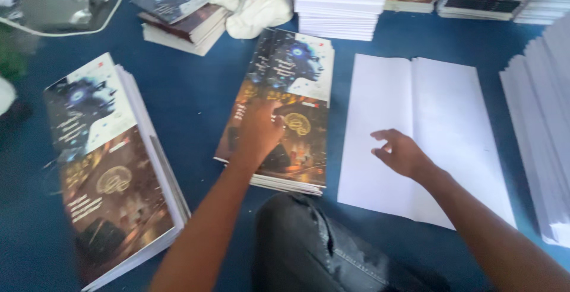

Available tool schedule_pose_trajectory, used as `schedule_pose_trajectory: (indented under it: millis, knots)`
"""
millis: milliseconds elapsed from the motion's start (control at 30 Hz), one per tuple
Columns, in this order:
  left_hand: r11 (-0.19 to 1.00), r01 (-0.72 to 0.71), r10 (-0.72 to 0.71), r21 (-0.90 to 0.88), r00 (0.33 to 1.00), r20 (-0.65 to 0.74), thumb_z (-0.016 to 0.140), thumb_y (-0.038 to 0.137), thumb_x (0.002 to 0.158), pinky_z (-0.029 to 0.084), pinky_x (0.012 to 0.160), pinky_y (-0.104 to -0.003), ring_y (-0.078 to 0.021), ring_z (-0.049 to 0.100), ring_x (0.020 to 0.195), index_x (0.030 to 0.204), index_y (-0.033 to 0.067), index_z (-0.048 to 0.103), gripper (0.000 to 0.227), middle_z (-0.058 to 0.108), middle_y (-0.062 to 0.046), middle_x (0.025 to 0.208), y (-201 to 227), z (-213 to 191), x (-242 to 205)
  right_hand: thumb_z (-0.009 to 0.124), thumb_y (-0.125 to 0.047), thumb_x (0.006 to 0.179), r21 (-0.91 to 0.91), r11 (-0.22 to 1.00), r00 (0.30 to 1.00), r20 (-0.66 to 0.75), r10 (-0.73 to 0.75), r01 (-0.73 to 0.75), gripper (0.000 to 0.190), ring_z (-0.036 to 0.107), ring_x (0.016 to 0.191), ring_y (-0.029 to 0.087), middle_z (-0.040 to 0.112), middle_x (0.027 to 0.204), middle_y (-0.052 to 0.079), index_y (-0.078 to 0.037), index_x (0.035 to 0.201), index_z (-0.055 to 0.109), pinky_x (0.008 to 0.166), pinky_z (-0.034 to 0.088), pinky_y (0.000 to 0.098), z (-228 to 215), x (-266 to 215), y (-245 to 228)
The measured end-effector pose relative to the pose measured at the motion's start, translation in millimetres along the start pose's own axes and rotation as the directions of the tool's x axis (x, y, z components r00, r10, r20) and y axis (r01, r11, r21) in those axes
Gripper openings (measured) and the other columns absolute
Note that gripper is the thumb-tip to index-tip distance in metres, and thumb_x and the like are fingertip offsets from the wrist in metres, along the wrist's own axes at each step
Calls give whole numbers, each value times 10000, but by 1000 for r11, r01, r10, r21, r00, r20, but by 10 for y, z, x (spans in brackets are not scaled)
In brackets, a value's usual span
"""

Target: The person inserts loose sheets of paper into printed booklets, closes them, and stacks them on the floor. The process is repeated multiple times with new sheets and booklets.

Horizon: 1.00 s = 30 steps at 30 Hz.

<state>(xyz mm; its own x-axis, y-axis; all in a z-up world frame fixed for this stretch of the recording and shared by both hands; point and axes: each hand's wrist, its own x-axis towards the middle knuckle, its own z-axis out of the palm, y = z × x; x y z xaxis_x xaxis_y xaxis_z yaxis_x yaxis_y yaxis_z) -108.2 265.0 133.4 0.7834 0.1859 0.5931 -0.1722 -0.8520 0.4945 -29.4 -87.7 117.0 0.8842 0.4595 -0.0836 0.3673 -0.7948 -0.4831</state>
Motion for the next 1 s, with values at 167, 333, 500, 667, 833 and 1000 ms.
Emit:
schedule_pose_trajectory:
  millis: [167, 333, 500, 667, 833, 1000]
  knots:
    - [951, 210, -156, -225, 959, 237, 735, 168, 806, 522, 914, -435, -331, 673, 1008, 1117, 44, 716, 335, 706, -157, 1010, 459, 806, -5, 706, -241, 897, -26, 999, 999, 24, 36, -35, 409, 715, 1021, 263, 679, 1226, 130, -115, 1283, 653, 932, 572, 397, 69, -324, 487]
    - [901, 424, -311, -92, 779, 545, 781, 339, 774, 517, 903, -405, -284, 696, 1004, 1215, 77, 693, 520, 744, -155, 1070, 747, 1415, -192, 719, -234, 881, -47, 996, 995, 55, 81, -78, 420, 683, 1082, 275, 652, 1261, 135, -117, 1279, 649, 950, 558, 401, 235, -571, 788]
    - [681, 718, -427, -145, 550, 718, 754, 335, 751, 576, 859, -469, -338, 741, 1007, 1312, -14, 582, 683, 700, -225, 1191, 854, 1794, -448, 728, -212, 874, 38, 990, 990, 45, 137, -139, 416, 668, 1137, 290, 656, 1294, 143, -98, 1268, 659, 1015, 529, 400, 396, -674, 930]
    - [812, 583, -424, -8, 599, 679, 762, 357, 795, 495, 1027, -426, -384, 624, 1215, 1313, -62, 598, 686, 648, -289, 1272, 762, 1949, -660, 728, -216, 866, 23, 986, 986, 50, 162, -163, 420, 626, 1194, 305, 648, 1313, 131, -90, 1262, 665, 1073, 493, 399, 468, -714, 916]
    - [775, 631, -486, 42, 551, 679, 734, 343, 806, 488, 1047, -418, -379, 624, 1235, 1349, -50, 560, 692, 644, -282, 1286, 744, 1960, -710, 719, -252, 861, -128, 981, 983, 99, 156, -143, 452, 516, 1263, 318, 570, 1372, 98, -78, 1270, 639, 1113, 434, 415, 477, -736, 726]
    - [744, 667, -505, 38, 524, 686, 729, 342, 826, 493, 1048, -418, -377, 625, 1235, 1369, -42, 544, 690, 634, -281, 1308, 803, 1927, -696, 731, -282, 852, -178, 970, 978, 102, 183, -163, 492, 504, 1270, 326, 544, 1377, 105, -73, 1283, 617, 1103, 440, 426, 465, -750, 623]
